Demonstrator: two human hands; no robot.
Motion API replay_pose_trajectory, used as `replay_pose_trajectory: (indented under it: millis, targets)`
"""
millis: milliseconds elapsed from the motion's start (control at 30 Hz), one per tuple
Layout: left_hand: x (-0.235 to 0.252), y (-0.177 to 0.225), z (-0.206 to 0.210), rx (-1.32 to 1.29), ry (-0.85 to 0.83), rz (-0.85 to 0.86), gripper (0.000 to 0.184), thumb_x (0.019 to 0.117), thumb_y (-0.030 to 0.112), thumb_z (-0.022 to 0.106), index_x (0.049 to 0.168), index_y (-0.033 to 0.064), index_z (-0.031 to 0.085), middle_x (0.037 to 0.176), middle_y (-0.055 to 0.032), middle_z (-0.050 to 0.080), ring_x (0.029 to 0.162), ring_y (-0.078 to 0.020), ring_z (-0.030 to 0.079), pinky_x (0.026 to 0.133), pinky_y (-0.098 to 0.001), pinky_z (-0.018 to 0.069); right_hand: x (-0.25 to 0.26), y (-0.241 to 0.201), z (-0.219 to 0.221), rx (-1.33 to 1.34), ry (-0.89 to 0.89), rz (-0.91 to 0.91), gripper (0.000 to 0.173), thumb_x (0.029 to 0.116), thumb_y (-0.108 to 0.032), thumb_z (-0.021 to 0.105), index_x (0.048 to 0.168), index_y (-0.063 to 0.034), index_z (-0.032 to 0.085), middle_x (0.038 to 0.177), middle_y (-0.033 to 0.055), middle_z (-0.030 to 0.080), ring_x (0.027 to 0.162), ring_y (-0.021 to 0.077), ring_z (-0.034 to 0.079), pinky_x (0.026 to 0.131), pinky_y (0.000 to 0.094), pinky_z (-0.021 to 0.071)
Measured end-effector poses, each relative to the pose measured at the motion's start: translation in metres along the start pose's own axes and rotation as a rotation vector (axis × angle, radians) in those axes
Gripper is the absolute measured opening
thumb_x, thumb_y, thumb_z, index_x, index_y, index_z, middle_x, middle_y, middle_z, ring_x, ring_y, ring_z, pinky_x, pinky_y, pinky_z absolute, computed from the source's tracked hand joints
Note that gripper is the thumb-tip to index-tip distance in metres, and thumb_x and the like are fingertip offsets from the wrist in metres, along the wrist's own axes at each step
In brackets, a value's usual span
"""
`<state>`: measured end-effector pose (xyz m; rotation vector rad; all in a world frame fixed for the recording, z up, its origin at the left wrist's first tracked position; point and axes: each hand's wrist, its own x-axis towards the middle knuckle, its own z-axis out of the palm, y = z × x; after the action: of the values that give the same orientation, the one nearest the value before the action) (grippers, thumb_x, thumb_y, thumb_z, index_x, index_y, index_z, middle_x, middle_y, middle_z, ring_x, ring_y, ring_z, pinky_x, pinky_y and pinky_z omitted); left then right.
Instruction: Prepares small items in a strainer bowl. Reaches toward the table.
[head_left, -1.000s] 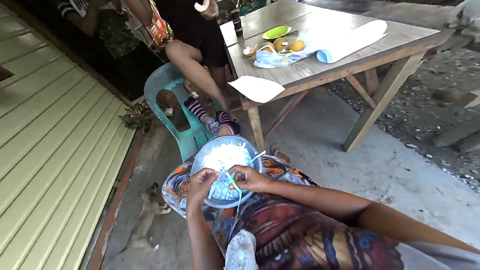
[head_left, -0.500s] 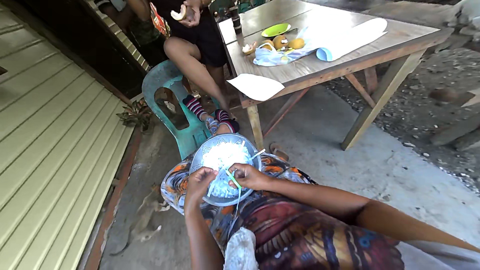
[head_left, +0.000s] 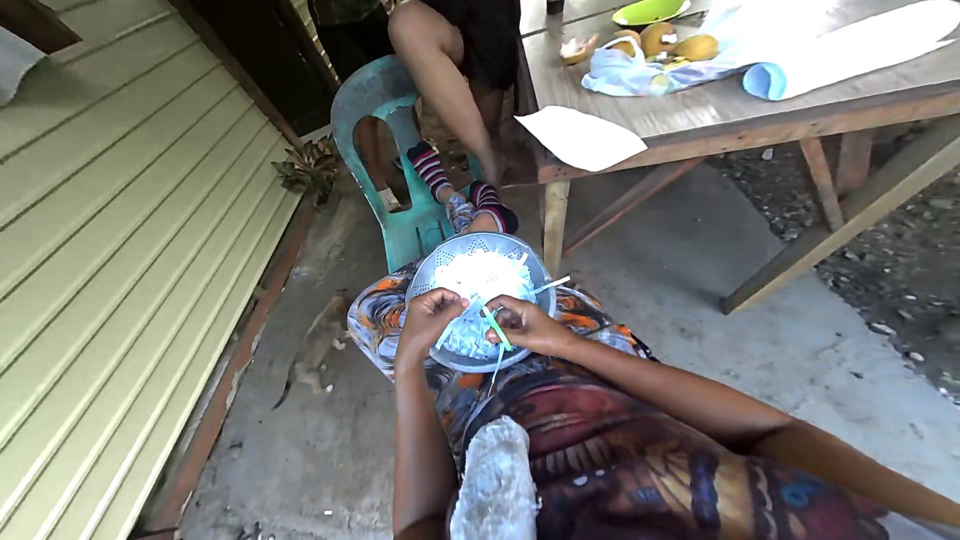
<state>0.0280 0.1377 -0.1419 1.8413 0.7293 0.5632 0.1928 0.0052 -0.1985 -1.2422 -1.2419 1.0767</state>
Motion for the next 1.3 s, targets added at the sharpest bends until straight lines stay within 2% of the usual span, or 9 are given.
replay_pose_trajectory:
  millis: [300, 500, 633, 700, 933, 1167, 1300]
  targets:
    - [0.0010, -0.0013, 0.0004, -0.009, -0.029, 0.008, 0.008, 0.0913, 0.000, 0.066, 0.085, 0.0042, 0.066, 0.073, 0.0082, 0.063, 0.069, 0.0014, 0.060, 0.071, -0.0187, 0.0519, 0.0000, -0.0016, -0.0005, -0.002, 0.027, 0.001, 0.041, 0.0930, -0.018, 0.072, 0.123, 0.0036, 0.056, 0.077, -0.0034, 0.060, 0.064, -0.0004, 0.056, 0.065, 0.0175, 0.0489]
    - [0.0019, -0.0038, -0.0024, -0.018, -0.028, 0.016, 0.008, 0.0916, 0.000, 0.066, 0.085, 0.0052, 0.066, 0.072, 0.0092, 0.064, 0.069, 0.0018, 0.060, 0.070, -0.0179, 0.0521, -0.0001, -0.0033, 0.0000, 0.050, 0.044, 0.010, 0.032, 0.0950, -0.011, 0.069, 0.120, 0.0023, 0.056, 0.077, -0.0030, 0.064, 0.062, -0.0009, 0.057, 0.061, 0.0160, 0.0480]
    - [0.0030, -0.0040, -0.0028, -0.029, 0.016, 0.022, 0.008, 0.0915, 0.001, 0.066, 0.085, 0.0045, 0.066, 0.073, 0.0086, 0.063, 0.069, 0.0013, 0.060, 0.071, -0.0186, 0.0522, 0.0011, 0.0018, -0.0022, 0.016, -0.009, -0.009, 0.041, 0.0932, -0.019, 0.072, 0.124, 0.0026, 0.055, 0.079, -0.0030, 0.062, 0.066, 0.0001, 0.058, 0.066, 0.0185, 0.0501]
    - [0.0032, -0.0044, -0.0028, -0.028, 0.022, 0.022, 0.006, 0.0918, 0.001, 0.066, 0.086, 0.0037, 0.066, 0.074, 0.0077, 0.064, 0.070, 0.0006, 0.060, 0.072, -0.0192, 0.0526, 0.0013, 0.0037, -0.0015, -0.020, -0.023, -0.015, 0.044, 0.0915, -0.023, 0.074, 0.124, 0.0017, 0.056, 0.079, -0.0038, 0.061, 0.066, -0.0007, 0.056, 0.066, 0.0179, 0.0490]
    - [0.0038, -0.0041, 0.0012, -0.024, -0.016, 0.031, 0.008, 0.0923, 0.002, 0.065, 0.085, 0.0048, 0.067, 0.072, 0.0087, 0.063, 0.068, 0.0016, 0.060, 0.070, -0.0180, 0.0518, 0.0004, 0.0026, -0.0009, -0.023, 0.012, -0.013, 0.043, 0.0917, -0.021, 0.074, 0.124, 0.0020, 0.056, 0.078, -0.0032, 0.061, 0.064, -0.0004, 0.055, 0.065, 0.0180, 0.0488]
    - [0.0023, -0.0028, -0.0005, -0.031, -0.008, 0.022, 0.008, 0.0920, 0.001, 0.065, 0.085, 0.0048, 0.066, 0.073, 0.0086, 0.064, 0.069, 0.0014, 0.061, 0.071, -0.0184, 0.0525, 0.0011, 0.0003, -0.0010, 0.031, 0.040, -0.004, 0.031, 0.0953, -0.013, 0.069, 0.120, 0.0008, 0.056, 0.076, -0.0042, 0.063, 0.062, -0.0012, 0.058, 0.060, 0.0154, 0.0484]
    - [0.0030, -0.0033, -0.0008, -0.039, 0.022, 0.027, 0.009, 0.0923, 0.001, 0.065, 0.084, 0.0058, 0.066, 0.073, 0.0089, 0.063, 0.069, 0.0010, 0.060, 0.071, -0.0189, 0.0521, 0.0005, 0.0019, -0.0029, 0.008, -0.021, 0.005, 0.040, 0.0946, -0.021, 0.070, 0.124, 0.0024, 0.055, 0.080, -0.0021, 0.062, 0.067, 0.0008, 0.058, 0.067, 0.0191, 0.0508]
